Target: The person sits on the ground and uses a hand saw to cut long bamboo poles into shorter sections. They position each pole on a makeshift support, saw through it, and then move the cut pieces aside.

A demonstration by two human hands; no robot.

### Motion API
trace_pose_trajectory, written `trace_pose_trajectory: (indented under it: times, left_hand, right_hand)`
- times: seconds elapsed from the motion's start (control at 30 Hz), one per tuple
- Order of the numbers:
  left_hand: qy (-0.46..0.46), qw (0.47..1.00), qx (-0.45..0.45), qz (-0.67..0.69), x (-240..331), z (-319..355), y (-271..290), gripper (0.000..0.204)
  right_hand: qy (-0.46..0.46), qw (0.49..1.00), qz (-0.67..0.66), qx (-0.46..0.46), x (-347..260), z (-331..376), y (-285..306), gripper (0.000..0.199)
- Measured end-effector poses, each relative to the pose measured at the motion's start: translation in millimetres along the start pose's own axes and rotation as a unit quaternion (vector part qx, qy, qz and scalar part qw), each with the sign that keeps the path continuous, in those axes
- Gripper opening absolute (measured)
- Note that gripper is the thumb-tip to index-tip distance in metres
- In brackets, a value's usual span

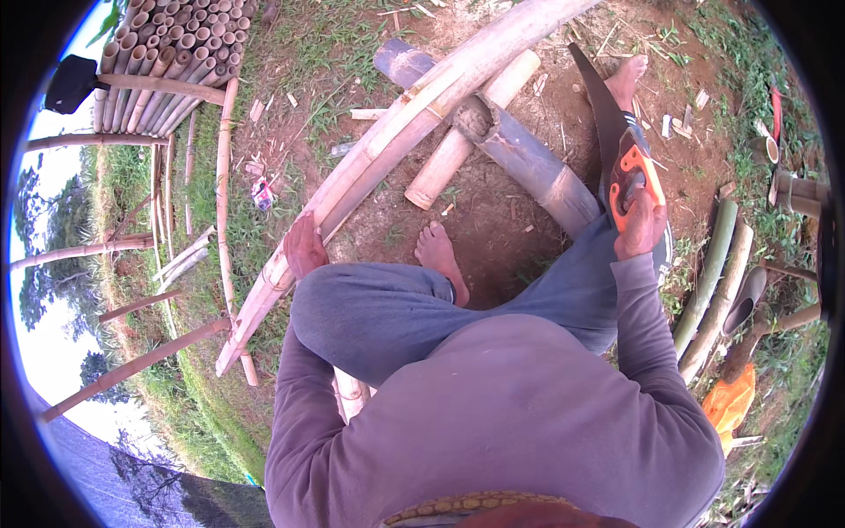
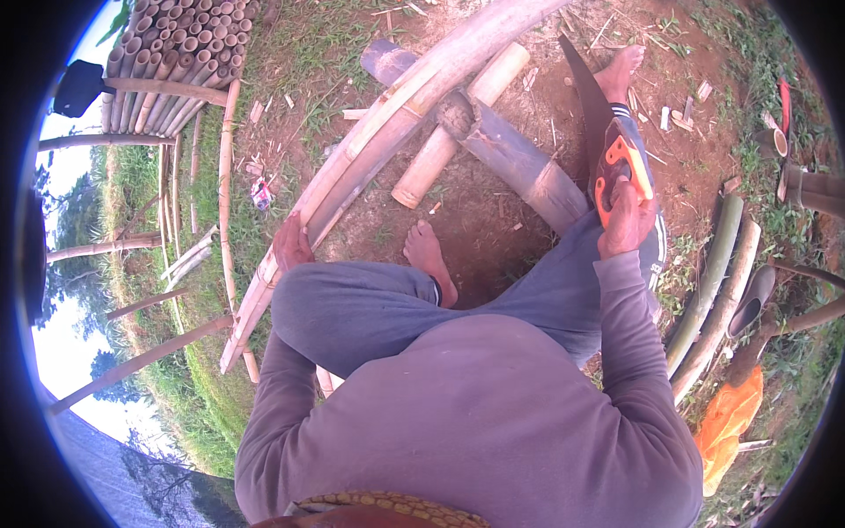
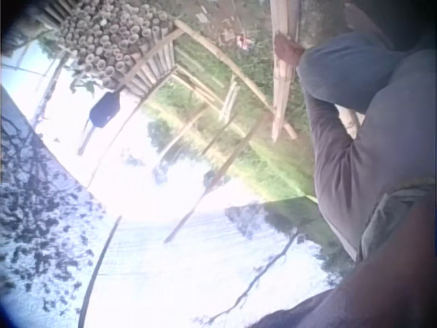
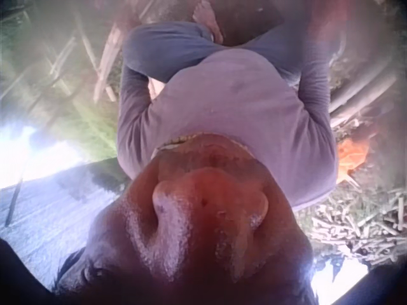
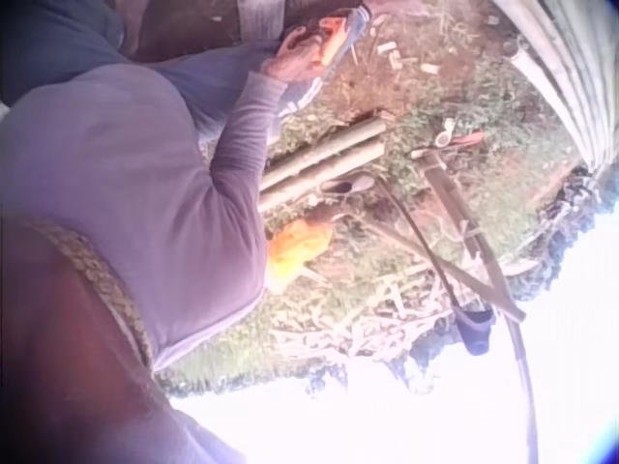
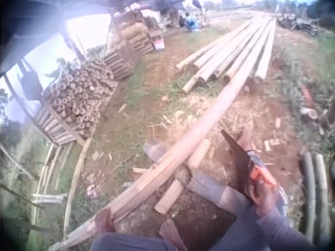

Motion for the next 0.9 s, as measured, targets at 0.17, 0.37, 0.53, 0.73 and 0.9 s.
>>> trace_pose_trajectory:
  times: [0.17, 0.37, 0.53, 0.73, 0.9]
  left_hand:
    - [-0.001, 1.000, 0.003, 0.001, 7.3, 4.4, 11.6, 0.040]
    - [-0.040, 0.999, 0.002, 0.005, 5.8, -8.2, 3.3, 0.041]
    - [-0.006, 1.000, -0.001, 0.012, 0.9, 0.8, 6.3, 0.040]
    - [0.004, 1.000, -0.007, 0.004, 2.3, -0.2, 3.6, 0.041]
    - [-0.006, 1.000, 0.000, 0.011, 2.4, 1.0, 2.9, 0.043]
  right_hand:
    - [0.196, 0.964, 0.148, -0.098, -68.6, 42.5, 2.1, 0.021]
    - [0.181, 0.934, 0.220, -0.217, -65.9, 58.1, -96.4, 0.019]
    - [0.163, 0.914, 0.230, -0.291, -35.6, 56.9, -138.8, 0.018]
    - [0.194, 0.896, 0.256, -0.306, -28.1, 56.6, -141.8, 0.016]
    - [0.203, 0.893, 0.252, -0.313, -31.2, 56.7, -139.2, 0.013]
Point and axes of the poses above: each hand's wrist, its own z-axis away from the middle knuckle, its own y-axis out of the back of the hand, x = y × z, the point moved 9 cm from there along -z, towards the middle knuckle, and after that the axes turned 12 degrees about -y, right-handed, at the moved point
